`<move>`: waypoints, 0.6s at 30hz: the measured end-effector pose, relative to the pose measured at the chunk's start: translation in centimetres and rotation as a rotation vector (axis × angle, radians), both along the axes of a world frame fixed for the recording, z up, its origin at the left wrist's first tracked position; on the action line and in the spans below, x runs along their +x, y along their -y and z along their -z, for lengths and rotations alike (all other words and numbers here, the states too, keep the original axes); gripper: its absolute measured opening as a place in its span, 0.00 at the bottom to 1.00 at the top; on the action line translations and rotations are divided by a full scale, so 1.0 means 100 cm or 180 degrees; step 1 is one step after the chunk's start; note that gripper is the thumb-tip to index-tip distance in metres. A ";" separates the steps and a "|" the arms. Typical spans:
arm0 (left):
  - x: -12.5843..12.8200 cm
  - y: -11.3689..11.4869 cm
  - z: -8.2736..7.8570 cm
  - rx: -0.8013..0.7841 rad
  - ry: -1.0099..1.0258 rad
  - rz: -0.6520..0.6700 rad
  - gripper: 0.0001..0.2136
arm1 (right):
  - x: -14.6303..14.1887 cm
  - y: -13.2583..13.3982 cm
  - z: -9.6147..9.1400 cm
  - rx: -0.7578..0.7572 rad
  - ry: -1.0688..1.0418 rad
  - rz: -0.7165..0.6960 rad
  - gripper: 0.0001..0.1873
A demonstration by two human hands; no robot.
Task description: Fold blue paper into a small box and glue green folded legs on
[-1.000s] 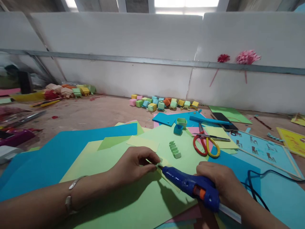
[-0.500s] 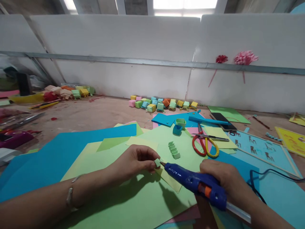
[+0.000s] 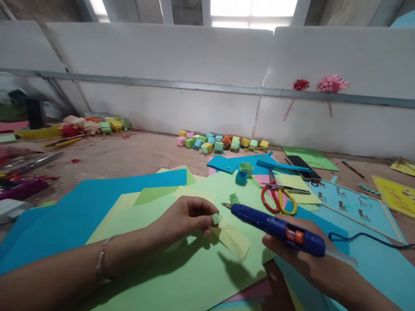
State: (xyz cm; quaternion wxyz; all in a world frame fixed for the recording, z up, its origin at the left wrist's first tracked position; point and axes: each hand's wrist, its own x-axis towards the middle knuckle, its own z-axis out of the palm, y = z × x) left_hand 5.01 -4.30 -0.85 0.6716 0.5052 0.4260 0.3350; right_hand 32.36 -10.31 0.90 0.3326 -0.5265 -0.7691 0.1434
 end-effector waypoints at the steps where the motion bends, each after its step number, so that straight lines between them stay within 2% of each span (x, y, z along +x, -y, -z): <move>1: 0.000 -0.001 -0.001 0.0018 0.0023 -0.0081 0.11 | 0.000 0.000 -0.001 -0.0191 -0.0059 0.0026 0.12; 5: -0.001 -0.003 -0.003 0.0051 0.0230 -0.0262 0.12 | -0.006 0.000 -0.006 -0.1373 -0.0508 0.0106 0.17; 6: -0.001 -0.003 -0.004 0.0033 0.0275 -0.0274 0.13 | -0.009 0.000 -0.007 -0.1534 -0.0733 0.0187 0.17; 10: -0.002 -0.003 -0.002 -0.0144 0.0293 -0.0281 0.15 | -0.017 -0.003 -0.007 -0.1593 -0.1598 0.0632 0.23; 13: -0.003 -0.003 0.000 -0.0287 0.0353 -0.0299 0.16 | -0.021 -0.010 -0.009 -0.1644 -0.1375 0.0308 0.22; 15: -0.003 -0.004 0.000 -0.0346 0.0490 -0.0307 0.17 | -0.023 -0.014 -0.008 -0.1221 -0.0954 0.0096 0.19; 18: -0.004 -0.003 -0.002 -0.0404 0.0680 -0.0277 0.19 | -0.025 -0.019 0.003 0.0262 -0.0029 -0.0104 0.12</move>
